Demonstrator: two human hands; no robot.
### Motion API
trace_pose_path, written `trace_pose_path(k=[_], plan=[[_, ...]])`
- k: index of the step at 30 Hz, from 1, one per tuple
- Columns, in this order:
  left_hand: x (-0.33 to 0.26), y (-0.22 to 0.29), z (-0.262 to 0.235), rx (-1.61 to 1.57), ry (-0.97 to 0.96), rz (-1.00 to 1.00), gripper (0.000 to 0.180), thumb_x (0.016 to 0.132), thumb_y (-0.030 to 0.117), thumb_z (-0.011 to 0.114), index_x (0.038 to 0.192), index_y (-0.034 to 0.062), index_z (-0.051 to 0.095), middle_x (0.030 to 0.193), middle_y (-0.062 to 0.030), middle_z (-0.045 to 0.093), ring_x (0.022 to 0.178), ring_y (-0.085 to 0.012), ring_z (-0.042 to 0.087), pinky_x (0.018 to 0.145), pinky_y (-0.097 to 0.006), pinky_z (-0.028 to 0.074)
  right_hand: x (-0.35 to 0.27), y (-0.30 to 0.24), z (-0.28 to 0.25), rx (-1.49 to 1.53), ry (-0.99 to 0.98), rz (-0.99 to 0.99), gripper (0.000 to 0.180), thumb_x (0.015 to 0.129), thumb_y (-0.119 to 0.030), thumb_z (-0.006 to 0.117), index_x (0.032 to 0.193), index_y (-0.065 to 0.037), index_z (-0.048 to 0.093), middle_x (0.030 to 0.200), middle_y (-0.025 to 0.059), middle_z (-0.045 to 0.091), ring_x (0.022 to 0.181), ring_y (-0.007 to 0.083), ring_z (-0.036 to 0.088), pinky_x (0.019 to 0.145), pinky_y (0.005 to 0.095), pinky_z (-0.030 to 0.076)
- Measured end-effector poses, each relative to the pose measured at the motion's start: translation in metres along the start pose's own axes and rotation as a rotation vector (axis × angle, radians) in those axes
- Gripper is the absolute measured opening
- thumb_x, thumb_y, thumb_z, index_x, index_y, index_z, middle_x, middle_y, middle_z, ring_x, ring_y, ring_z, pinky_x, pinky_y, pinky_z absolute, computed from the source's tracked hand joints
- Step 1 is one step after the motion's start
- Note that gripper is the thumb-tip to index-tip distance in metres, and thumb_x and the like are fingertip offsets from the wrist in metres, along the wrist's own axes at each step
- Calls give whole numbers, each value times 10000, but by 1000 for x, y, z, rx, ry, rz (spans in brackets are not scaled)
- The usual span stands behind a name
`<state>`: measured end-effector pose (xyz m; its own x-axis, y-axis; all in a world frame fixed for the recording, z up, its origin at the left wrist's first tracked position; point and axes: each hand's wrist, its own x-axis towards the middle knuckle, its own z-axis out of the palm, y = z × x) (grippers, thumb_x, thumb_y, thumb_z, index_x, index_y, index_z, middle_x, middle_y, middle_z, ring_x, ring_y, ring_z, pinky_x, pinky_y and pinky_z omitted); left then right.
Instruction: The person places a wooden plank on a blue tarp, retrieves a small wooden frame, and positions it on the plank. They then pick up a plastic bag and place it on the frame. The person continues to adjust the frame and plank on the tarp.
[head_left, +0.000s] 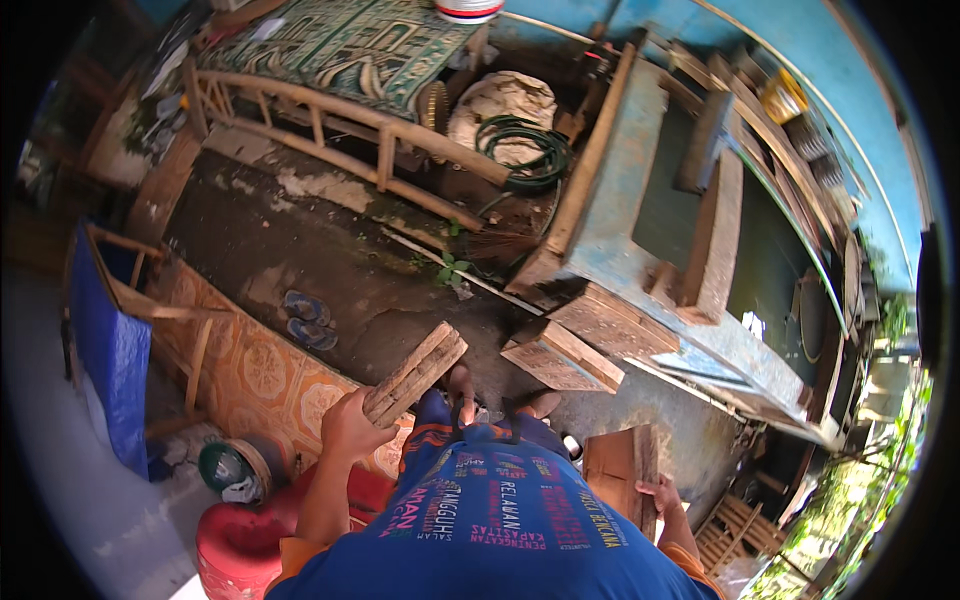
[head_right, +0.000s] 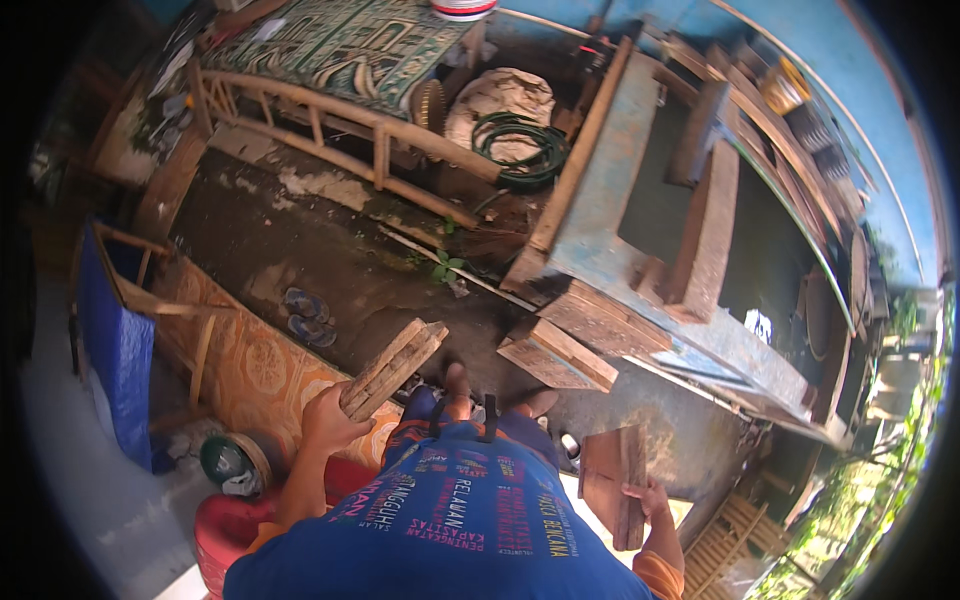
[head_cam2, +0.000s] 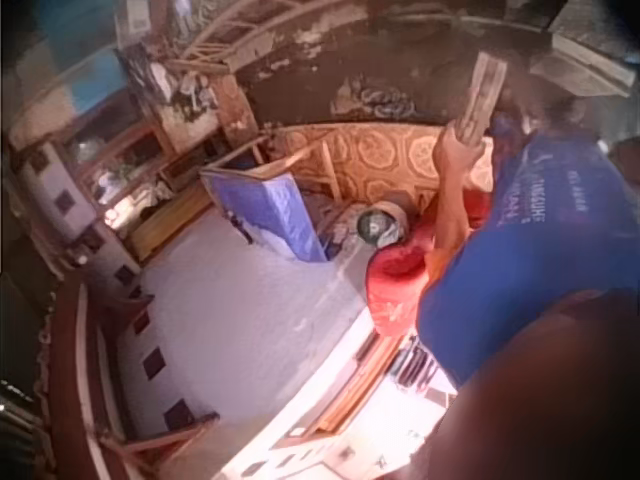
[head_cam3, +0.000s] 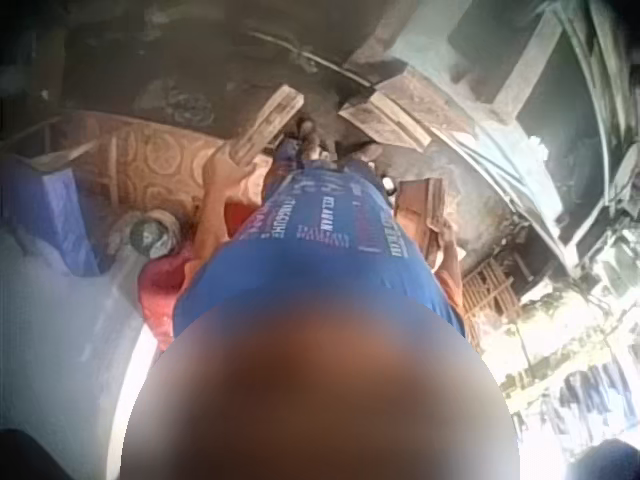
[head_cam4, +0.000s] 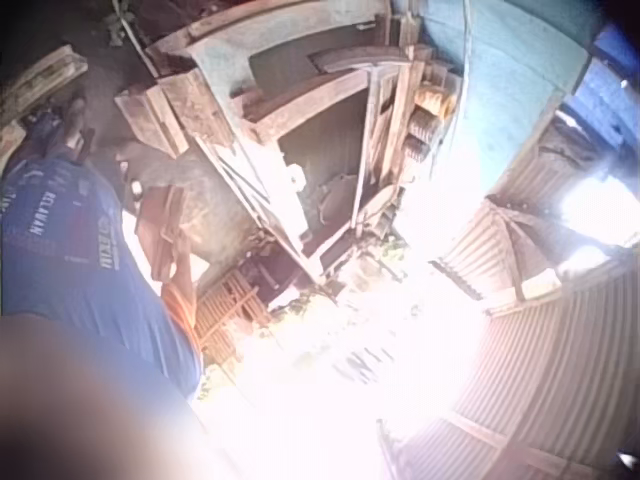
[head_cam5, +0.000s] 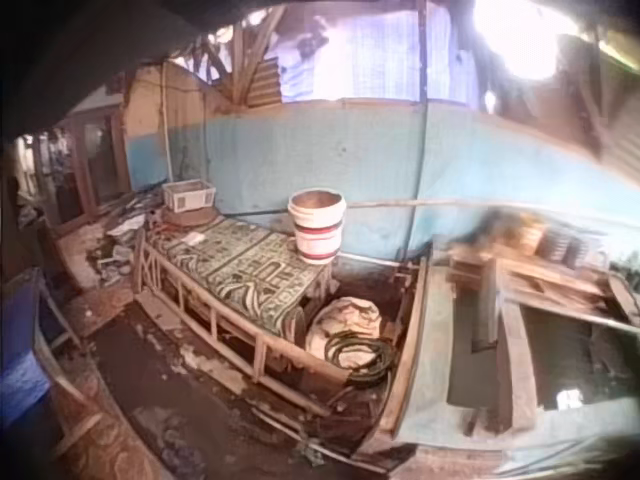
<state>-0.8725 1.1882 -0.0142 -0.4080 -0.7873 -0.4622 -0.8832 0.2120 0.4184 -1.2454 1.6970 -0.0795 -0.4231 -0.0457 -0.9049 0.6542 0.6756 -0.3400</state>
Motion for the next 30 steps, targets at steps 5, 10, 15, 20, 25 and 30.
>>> trace_pose_path(k=[5,10,15,20,25,30], plan=[[-10,-47,-22,-131,96,-143,691,581,324,837,1194,66,649,1078,-168,697,1016,-333,662,884,-410,518,11,-15,49,-273,-134,-3,695,627,-163,904,1209,64,600,1087,155,691,940,257,684,855,369,534],[-26,-79,-37,-117,216,-314,679,585,336,839,1162,35,650,1044,-189,700,986,-347,669,880,-418,520,-5,-64,107,-416,-300,69,567,684,-142,876,1171,39,649,998,111,722,871,213,700,850,346,530],[-45,-101,-45,-164,292,-509,667,583,350,844,1130,21,650,1000,-205,708,959,-371,676,872,-433,525,-1,-104,152,-490,-405,56,594,675,-176,868,1186,35,650,1012,97,719,895,222,697,860,355,528],[-51,-141,-49,-222,360,-596,660,585,362,839,1121,25,651,993,-217,710,960,-385,676,869,-442,523,9,-131,182,-388,-506,63,557,708,-165,840,1192,34,647,1004,101,715,913,220,690,880,370,522],[-51,-174,-50,-286,473,-637,637,592,359,829,1111,28,664,984,-221,711,953,-388,677,866,-443,517,14,-165,234,-372,-612,-35,481,743,-109,817,1170,35,649,1027,110,714,931,223,692,860,391,538],[-32,-200,-68,-378,555,-712,624,597,344,819,1109,21,670,1002,-225,710,961,-379,680,866,-436,515,23,-220,301,-355,-624,-59,464,754,-100,808,1164,37,638,1016,106,715,928,221,693,830,373,550]])
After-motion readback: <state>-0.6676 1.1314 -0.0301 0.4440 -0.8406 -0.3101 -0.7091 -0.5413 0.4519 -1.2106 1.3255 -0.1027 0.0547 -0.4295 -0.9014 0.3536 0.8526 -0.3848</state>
